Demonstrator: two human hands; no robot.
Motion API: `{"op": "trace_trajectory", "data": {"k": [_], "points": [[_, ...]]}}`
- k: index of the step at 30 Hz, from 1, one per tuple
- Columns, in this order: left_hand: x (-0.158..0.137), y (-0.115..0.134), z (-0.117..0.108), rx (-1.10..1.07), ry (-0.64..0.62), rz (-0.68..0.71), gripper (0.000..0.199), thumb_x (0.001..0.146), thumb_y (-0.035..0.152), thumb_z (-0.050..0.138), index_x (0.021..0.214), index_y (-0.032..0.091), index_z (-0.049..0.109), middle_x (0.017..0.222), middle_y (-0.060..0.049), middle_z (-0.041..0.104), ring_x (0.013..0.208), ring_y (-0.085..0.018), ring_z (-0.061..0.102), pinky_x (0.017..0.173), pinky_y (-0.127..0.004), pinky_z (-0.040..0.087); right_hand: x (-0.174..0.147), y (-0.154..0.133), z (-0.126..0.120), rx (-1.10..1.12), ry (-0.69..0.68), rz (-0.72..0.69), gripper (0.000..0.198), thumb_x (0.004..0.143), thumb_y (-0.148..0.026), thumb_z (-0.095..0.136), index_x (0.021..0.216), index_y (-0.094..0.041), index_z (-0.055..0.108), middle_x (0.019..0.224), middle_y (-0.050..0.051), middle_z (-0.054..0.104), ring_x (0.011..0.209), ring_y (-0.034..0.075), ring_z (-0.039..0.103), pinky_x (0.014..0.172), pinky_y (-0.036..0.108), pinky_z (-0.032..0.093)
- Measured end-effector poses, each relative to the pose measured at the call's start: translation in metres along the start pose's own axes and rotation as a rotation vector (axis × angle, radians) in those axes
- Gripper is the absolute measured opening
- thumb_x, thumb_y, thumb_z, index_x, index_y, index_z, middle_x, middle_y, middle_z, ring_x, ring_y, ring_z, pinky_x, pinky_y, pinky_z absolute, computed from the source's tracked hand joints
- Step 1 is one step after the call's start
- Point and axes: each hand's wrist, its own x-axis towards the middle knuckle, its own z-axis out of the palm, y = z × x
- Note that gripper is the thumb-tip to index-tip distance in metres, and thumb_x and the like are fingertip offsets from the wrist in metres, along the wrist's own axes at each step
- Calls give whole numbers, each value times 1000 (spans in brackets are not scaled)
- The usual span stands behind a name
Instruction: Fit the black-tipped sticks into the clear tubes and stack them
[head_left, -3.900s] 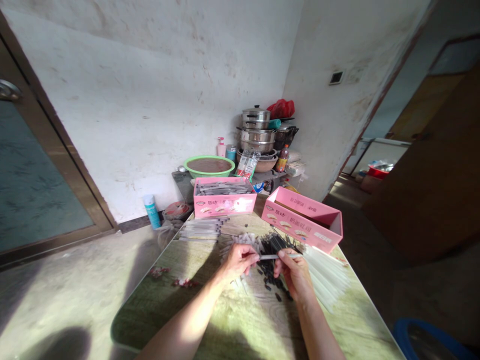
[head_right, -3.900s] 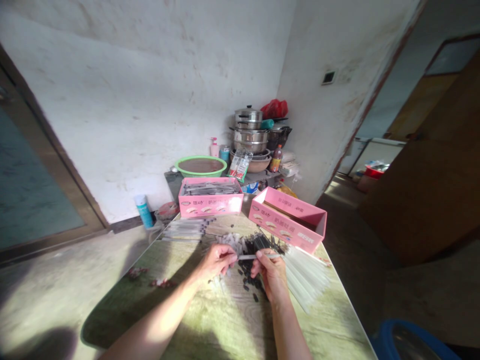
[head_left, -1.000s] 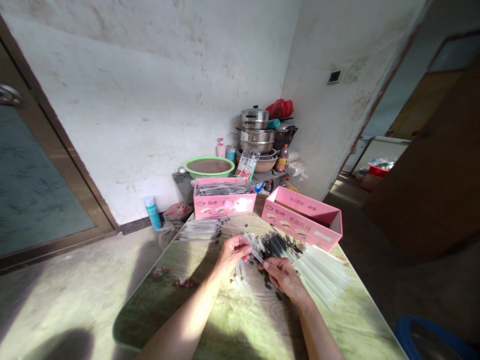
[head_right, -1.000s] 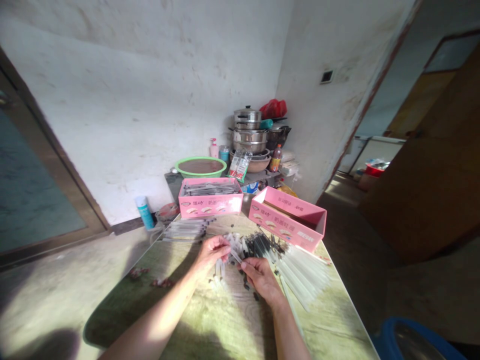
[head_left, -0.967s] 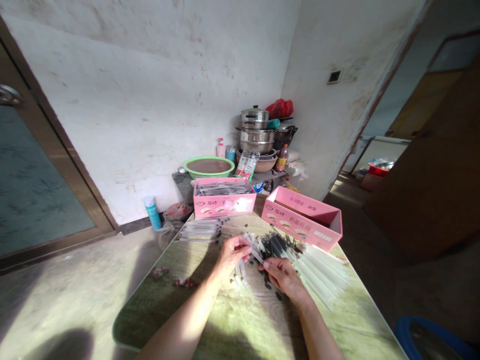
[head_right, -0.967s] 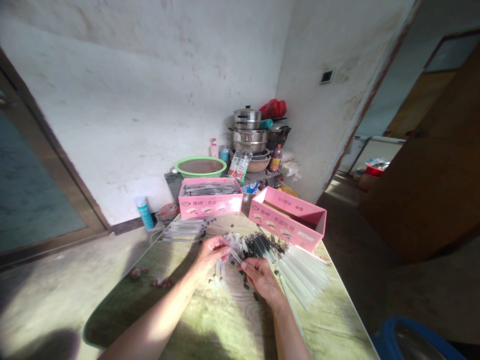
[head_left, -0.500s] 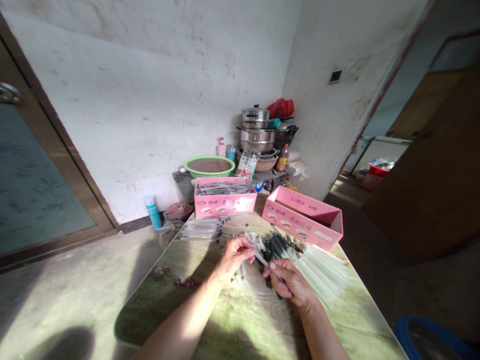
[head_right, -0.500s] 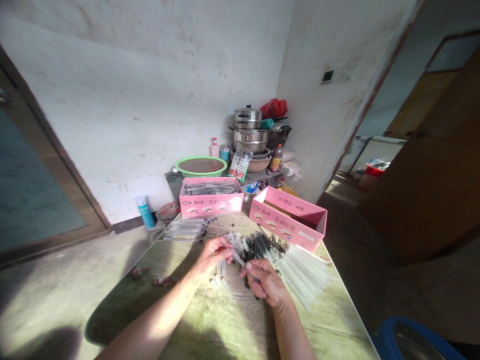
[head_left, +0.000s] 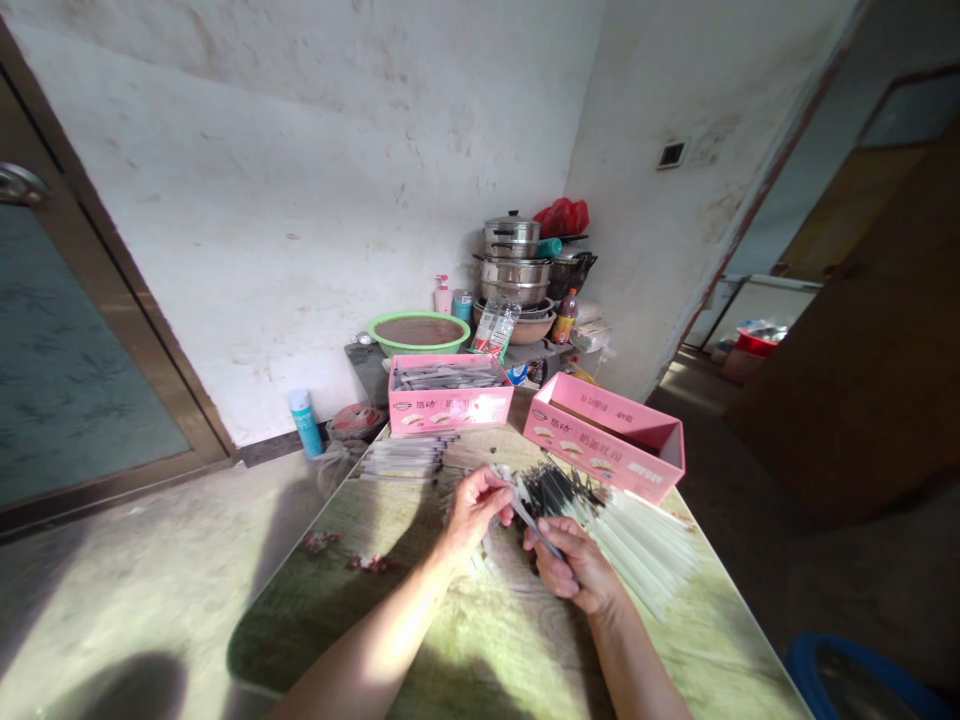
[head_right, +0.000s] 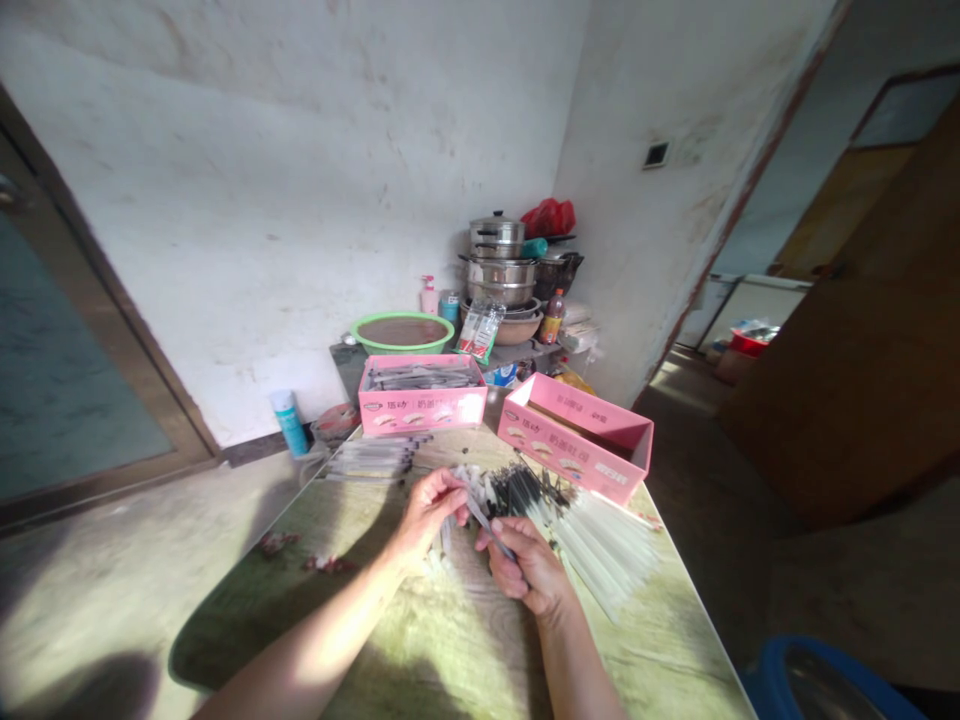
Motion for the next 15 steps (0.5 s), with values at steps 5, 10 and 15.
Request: {"op": "trace_trajectory", "data": {"k": [5, 10, 15], "points": [[6, -6, -10, 29, 41, -73, 43, 73, 50, 86, 82, 15, 63, 60, 2, 61, 49, -11, 56, 49, -22, 46, 3, -1, 4, -95, 119, -29, 44, 91, -51, 70, 92, -7, 76, 39, -4, 51, 26, 4, 29, 30, 18, 14], [9, 1, -15, 68, 111, -95, 40, 70, 48, 86, 80, 15, 65, 58, 0, 62, 50, -12, 56, 50, -23, 47, 3, -7, 3, -150, 166, -15, 50, 89, -57, 69, 97, -7, 73, 48, 1, 62, 26, 4, 31, 29, 18, 13], [20, 25, -49, 106, 291, -55, 39, 64, 44, 85, 81, 15, 66, 60, 1, 62, 50, -12, 57, 50, -23, 46, 3, -9, 2, -181, 230, -19, 56, 84, -65, 71, 92, -9, 71, 50, 2, 64, 26, 4, 33, 29, 17, 13]]}}
